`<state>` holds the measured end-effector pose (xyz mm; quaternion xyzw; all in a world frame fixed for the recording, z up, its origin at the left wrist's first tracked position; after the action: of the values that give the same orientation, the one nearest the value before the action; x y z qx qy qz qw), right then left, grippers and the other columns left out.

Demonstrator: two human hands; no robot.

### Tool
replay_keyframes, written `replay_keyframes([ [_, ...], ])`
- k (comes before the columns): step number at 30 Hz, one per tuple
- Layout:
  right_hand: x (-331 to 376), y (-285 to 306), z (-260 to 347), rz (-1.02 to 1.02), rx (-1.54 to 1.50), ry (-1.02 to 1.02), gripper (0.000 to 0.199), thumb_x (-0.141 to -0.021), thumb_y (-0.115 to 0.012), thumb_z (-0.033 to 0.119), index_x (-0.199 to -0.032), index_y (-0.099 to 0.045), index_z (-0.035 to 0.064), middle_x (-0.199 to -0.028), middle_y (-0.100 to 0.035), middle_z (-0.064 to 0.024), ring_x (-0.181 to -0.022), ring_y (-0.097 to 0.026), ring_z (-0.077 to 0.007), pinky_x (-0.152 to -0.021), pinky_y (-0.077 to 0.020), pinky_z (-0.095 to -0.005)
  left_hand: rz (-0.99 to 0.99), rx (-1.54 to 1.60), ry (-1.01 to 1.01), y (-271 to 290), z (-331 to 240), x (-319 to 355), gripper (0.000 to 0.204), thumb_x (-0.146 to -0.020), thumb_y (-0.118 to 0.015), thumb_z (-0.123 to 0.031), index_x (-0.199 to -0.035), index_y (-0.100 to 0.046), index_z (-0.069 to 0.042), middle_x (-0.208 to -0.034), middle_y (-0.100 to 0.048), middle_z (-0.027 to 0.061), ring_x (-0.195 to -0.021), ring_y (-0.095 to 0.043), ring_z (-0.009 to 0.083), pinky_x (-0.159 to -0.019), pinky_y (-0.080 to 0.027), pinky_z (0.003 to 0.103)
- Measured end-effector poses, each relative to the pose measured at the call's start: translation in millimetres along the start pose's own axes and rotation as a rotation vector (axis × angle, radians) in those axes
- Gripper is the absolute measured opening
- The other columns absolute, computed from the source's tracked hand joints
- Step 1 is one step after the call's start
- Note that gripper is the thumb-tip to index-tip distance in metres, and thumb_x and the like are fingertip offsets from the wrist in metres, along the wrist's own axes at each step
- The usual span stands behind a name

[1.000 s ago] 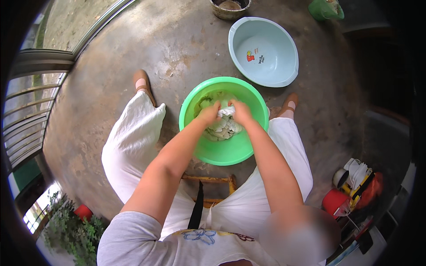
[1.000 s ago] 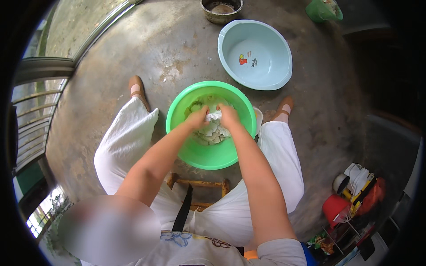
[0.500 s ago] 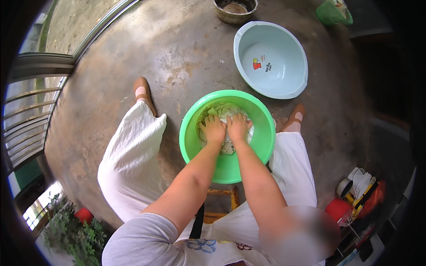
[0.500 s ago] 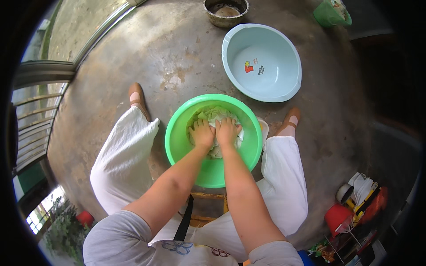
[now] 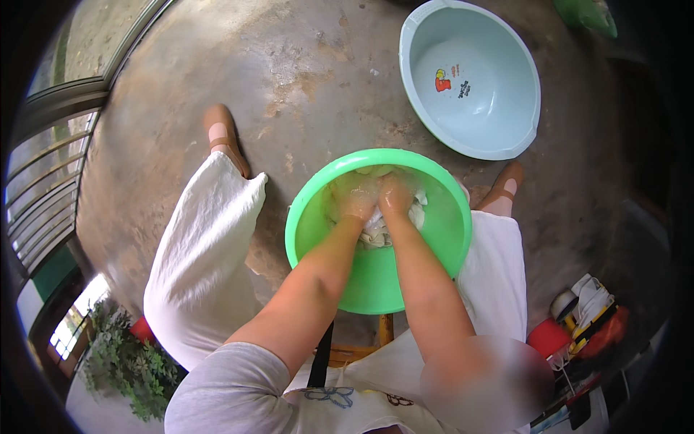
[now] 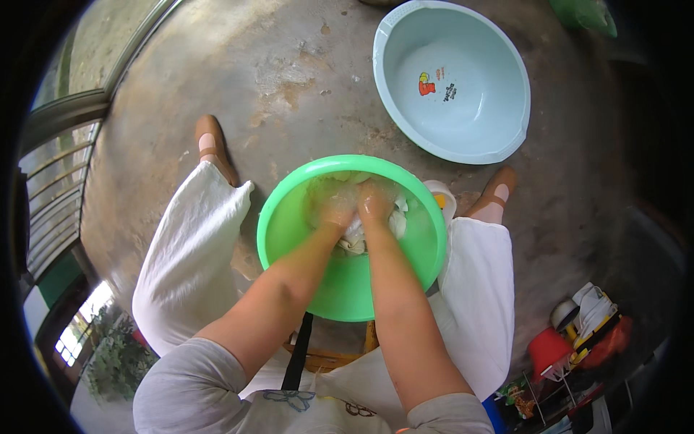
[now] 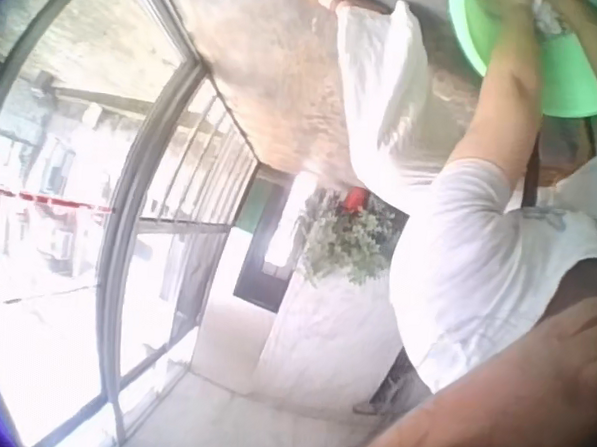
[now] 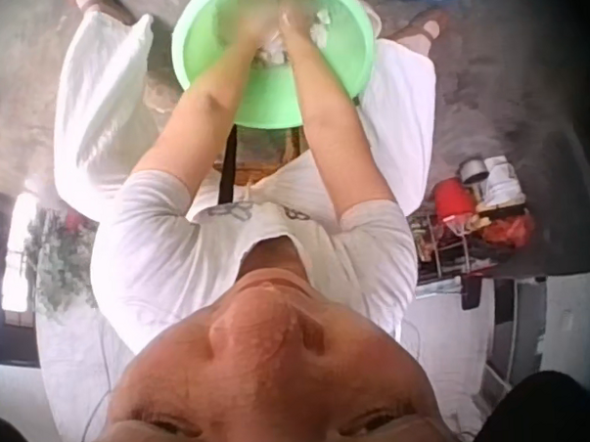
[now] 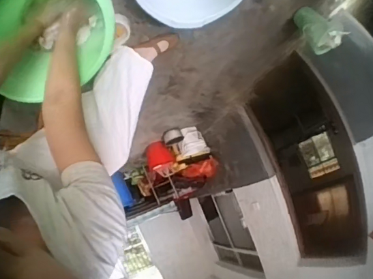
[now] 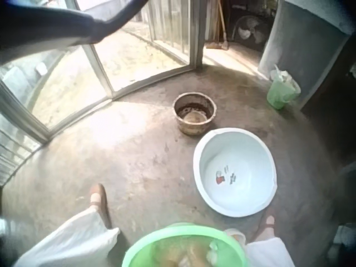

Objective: The person sits on a small stool and hand-washes clothes in a green basin filled with water. They scrub and wring out each item individually, then transfer the washed clothes to a light blue basin beside them.

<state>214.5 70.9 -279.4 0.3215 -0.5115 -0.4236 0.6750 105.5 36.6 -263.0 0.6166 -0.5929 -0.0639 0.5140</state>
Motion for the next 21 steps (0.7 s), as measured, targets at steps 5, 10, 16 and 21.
replay_keyframes([
  [5,25,71,13,0.0,-0.331,0.025,0.046,-0.081,-0.063,0.043,-0.101,-0.063,0.0022,-0.101,-0.065,-0.0197,-0.094,-0.061,-0.037,-0.08,-0.0472,-0.0438,-0.185,-0.073,0.11,49,-16,29,0.042,-0.081,-0.05,-0.04,-0.093,-0.069,-0.004,-0.102,-0.062,0.0216,-0.096,-0.057,0.0375,-0.085,-0.044,0.046],
  [10,65,81,6,0.654,-0.363,-0.077,0.057,-0.074,-0.072,0.047,-0.1,-0.062,-0.0032,-0.111,-0.061,-0.0216,-0.095,-0.062,-0.0328,-0.082,-0.0469,-0.0399,-0.083,0.584,0.355,47,10,88,0.047,-0.081,-0.049,-0.042,-0.103,-0.065,-0.004,-0.126,-0.05,0.0186,-0.115,-0.045,0.0373,-0.089,-0.042,0.045],
  [16,134,179,64,-0.124,-0.692,0.279,0.032,-0.063,-0.066,0.009,-0.092,-0.06,-0.003,-0.097,-0.052,-0.0154,-0.091,-0.054,-0.0296,-0.082,-0.0452,-0.0352,0.406,1.686,0.655,53,-22,107,0.07,-0.087,-0.044,-0.058,-0.131,-0.042,-0.004,-0.134,-0.045,0.0159,-0.119,-0.049,0.0326,-0.087,-0.044,0.056],
  [21,195,246,126,-0.178,-0.862,0.349,0.021,-0.065,-0.069,0.011,-0.08,-0.056,0.0035,-0.098,-0.05,-0.0138,-0.09,-0.052,-0.0332,-0.075,-0.0451,-0.0389,0.628,2.068,0.42,20,-37,89,0.046,-0.087,-0.055,-0.046,-0.107,-0.058,-0.005,-0.091,-0.065,0.0162,-0.083,-0.064,0.0288,-0.07,-0.054,0.042],
])
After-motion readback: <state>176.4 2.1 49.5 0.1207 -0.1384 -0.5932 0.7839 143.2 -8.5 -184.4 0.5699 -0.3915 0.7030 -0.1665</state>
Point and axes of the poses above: each hand's wrist, its own x-axis away from the middle knuckle, its own y-axis out of the back of the hand, z = x × y, the point moved 7 cm from there along -x, towards the middle knuckle
